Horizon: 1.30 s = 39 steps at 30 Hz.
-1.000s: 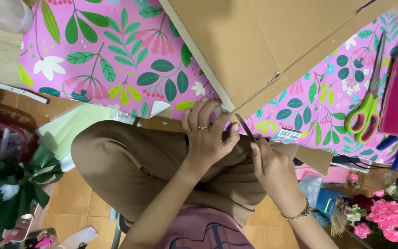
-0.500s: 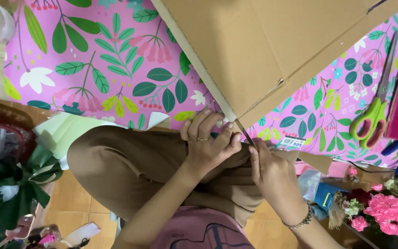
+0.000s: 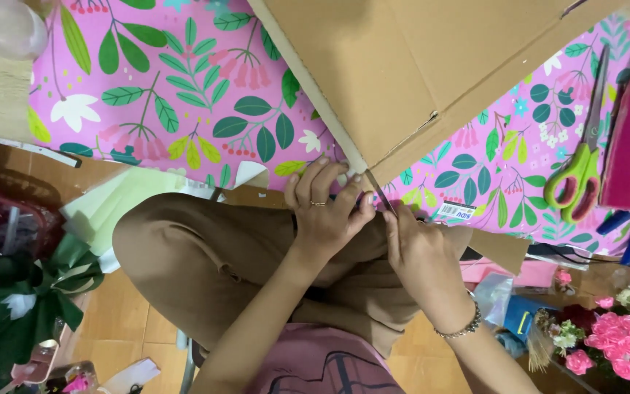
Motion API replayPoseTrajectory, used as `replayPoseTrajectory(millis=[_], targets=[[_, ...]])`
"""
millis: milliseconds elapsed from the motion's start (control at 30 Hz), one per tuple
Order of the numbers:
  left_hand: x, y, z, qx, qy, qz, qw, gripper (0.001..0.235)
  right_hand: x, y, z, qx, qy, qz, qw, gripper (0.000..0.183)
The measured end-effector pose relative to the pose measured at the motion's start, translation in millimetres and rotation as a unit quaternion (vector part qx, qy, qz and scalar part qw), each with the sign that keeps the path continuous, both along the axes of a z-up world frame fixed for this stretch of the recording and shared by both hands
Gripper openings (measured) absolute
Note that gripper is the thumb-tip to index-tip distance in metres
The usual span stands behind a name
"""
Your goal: Cutting and gluing cardboard edges to assemble a structure
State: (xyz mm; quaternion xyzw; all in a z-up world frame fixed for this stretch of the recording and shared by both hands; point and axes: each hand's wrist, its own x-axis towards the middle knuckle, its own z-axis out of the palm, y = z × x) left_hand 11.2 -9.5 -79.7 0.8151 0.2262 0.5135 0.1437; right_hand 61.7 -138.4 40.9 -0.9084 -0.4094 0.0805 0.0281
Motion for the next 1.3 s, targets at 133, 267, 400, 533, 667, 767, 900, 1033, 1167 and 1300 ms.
replayPoseTrajectory(millis=[133,267,400,533,667,767,900,1033,1167,1300], targets=[[-2.8,1.3,10.2,-0.006,0.004,0.0,1.0,0.026,-5.3,-25.4,-1.9,-0.013,0.025,-0.026,0.999,0.04],[-6.7,3.5,20.4,-0.02,0.016,-0.02,0.999,0.025,-7.5,-30.0,0.5,-0.016,0.036,-0.035,0.999,0.043],[-6.8,6.5,21.5,-0.02,0.011,-0.029,0.999,0.026,-6.3,-23.4,7.7,0.001,0.056,-0.031,0.998,0.045],[-4.9,5.1,13.5,-0.017,0.0,-0.035,0.999,0.027,-1.5,-19.1,5.3,0.003,0.05,-0.021,0.999,0.042],[-2.6,3.1,8.2,-0.012,0.008,-0.015,1.0,0.023,2.2,-2.6,8.4,-0.005,0.025,0.003,1.0,0.043],[0.1,2.5,4.5,-0.006,0.001,-0.002,1.0,0.023,3.8,9.2,15.6,-0.022,0.029,0.003,0.999,0.044],[1.9,2.1,3.9,0.001,-0.006,0.012,1.0,0.022,4.2,17.0,17.4,-0.033,0.033,-0.008,0.999,0.044],[-0.1,2.4,11.6,0.0,-0.01,0.004,1.0,0.021,1.7,20.1,16.8,-0.035,0.021,-0.014,0.999,0.046],[0.1,3.9,14.3,0.008,-0.003,0.01,1.0,0.022,0.2,14.3,13.4,-0.024,-0.003,-0.01,1.0,0.047],[-1.8,4.1,18.5,-0.006,0.007,0.011,1.0,0.023,-5.1,-3.2,19.0,-0.027,-0.001,0.005,1.0,0.042]])
